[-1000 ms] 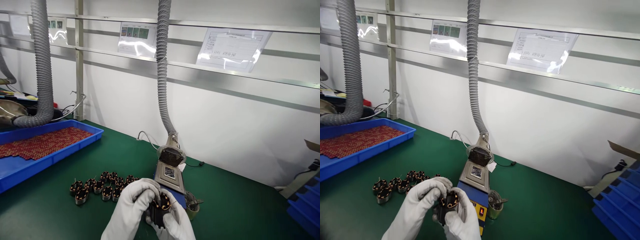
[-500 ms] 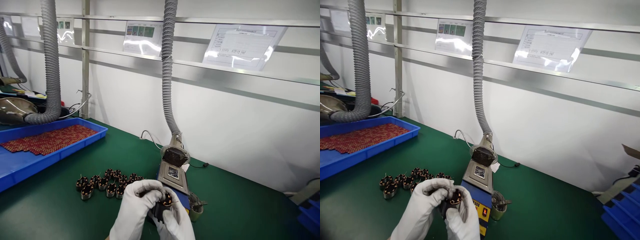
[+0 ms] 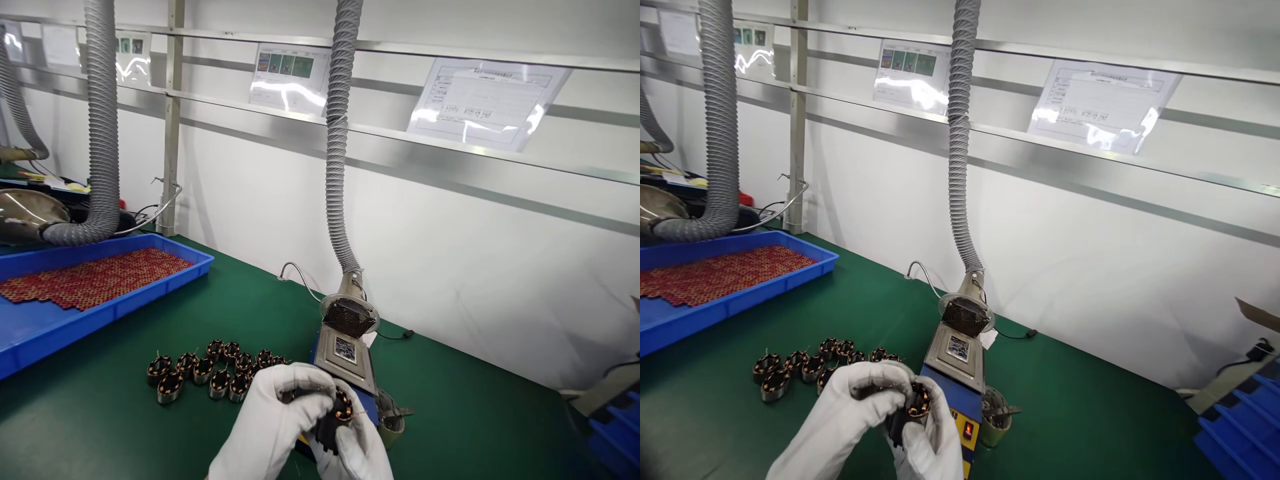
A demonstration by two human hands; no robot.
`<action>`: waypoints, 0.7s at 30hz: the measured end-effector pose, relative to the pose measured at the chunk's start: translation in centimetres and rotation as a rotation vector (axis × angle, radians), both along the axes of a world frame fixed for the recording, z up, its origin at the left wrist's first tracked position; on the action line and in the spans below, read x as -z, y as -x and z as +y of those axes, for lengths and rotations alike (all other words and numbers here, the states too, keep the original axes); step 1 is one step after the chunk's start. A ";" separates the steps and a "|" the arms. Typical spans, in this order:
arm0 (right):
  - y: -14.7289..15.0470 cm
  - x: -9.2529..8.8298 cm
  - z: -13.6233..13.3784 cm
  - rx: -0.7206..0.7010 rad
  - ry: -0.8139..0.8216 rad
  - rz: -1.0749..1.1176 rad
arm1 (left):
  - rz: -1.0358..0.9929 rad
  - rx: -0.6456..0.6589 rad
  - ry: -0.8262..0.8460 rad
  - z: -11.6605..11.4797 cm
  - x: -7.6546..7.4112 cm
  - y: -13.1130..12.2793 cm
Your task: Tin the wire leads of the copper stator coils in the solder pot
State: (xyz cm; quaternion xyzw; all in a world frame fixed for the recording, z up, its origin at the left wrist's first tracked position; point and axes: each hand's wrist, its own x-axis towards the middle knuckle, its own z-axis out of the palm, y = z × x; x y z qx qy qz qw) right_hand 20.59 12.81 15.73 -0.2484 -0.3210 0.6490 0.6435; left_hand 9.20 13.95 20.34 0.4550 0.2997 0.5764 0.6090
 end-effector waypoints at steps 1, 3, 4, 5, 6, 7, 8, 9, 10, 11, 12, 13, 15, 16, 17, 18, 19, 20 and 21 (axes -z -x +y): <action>0.0 0.2 0.0 -0.011 -0.012 0.005 | -0.048 -0.061 -0.001 0.2 0.3 -0.1; -0.1 0.4 0.1 -0.045 -0.022 0.013 | -0.219 -0.207 -0.006 0.7 0.9 0.4; -0.2 0.5 0.1 -0.060 -0.022 0.015 | -0.323 -0.300 -0.022 0.9 1.0 0.8; -0.4 0.5 0.1 -0.066 -0.018 0.015 | -0.411 -0.401 -0.041 1.1 1.1 1.4; -0.5 0.5 0.1 -0.065 -0.013 0.014 | -0.455 -0.476 -0.057 1.2 1.0 1.9; -0.6 0.4 0.1 -0.060 -0.007 0.011 | -0.431 -0.493 -0.064 1.2 0.9 2.3; -0.7 0.4 0.1 -0.053 0.001 0.007 | -0.341 -0.445 -0.067 1.1 0.8 2.5; -0.7 0.3 0.1 -0.043 0.009 0.002 | -0.199 -0.338 -0.064 0.9 0.7 2.6; -0.7 0.2 0.1 -0.026 0.015 -0.002 | -0.040 -0.202 -0.068 0.8 0.6 2.4; -0.6 0.2 0.1 -0.005 0.018 -0.003 | 0.100 -0.079 -0.104 0.6 0.6 2.1; -0.4 0.2 0.1 0.015 0.016 0.000 | 0.207 0.001 -0.175 0.5 0.6 1.7; -0.4 0.1 0.1 0.027 0.015 0.007 | 0.276 0.019 -0.267 0.5 0.7 1.3; -0.4 -0.1 -0.1 -0.003 0.022 0.028 | 0.329 -0.064 -0.438 0.7 0.9 0.7; -0.6 -0.2 -0.2 -0.043 0.032 0.042 | 0.323 -0.139 -0.485 0.9 1.1 0.6; -0.8 -0.4 -0.4 -0.088 0.045 0.057 | 0.308 -0.210 -0.490 1.0 1.3 0.6; -1.1 -0.6 -0.6 -0.129 0.061 0.073 | 0.288 -0.273 -0.460 1.1 1.4 0.7; -1.4 -0.8 -0.7 -0.161 0.077 0.092 | 0.264 -0.318 -0.414 1.2 1.5 0.9; -1.7 -1.0 -0.9 -0.181 0.096 0.112 | 0.249 -0.324 -0.370 1.2 1.5 1.0; -2.0 -1.1 -1.0 -0.191 0.113 0.134 | 0.249 -0.289 -0.328 1.0 1.4 1.2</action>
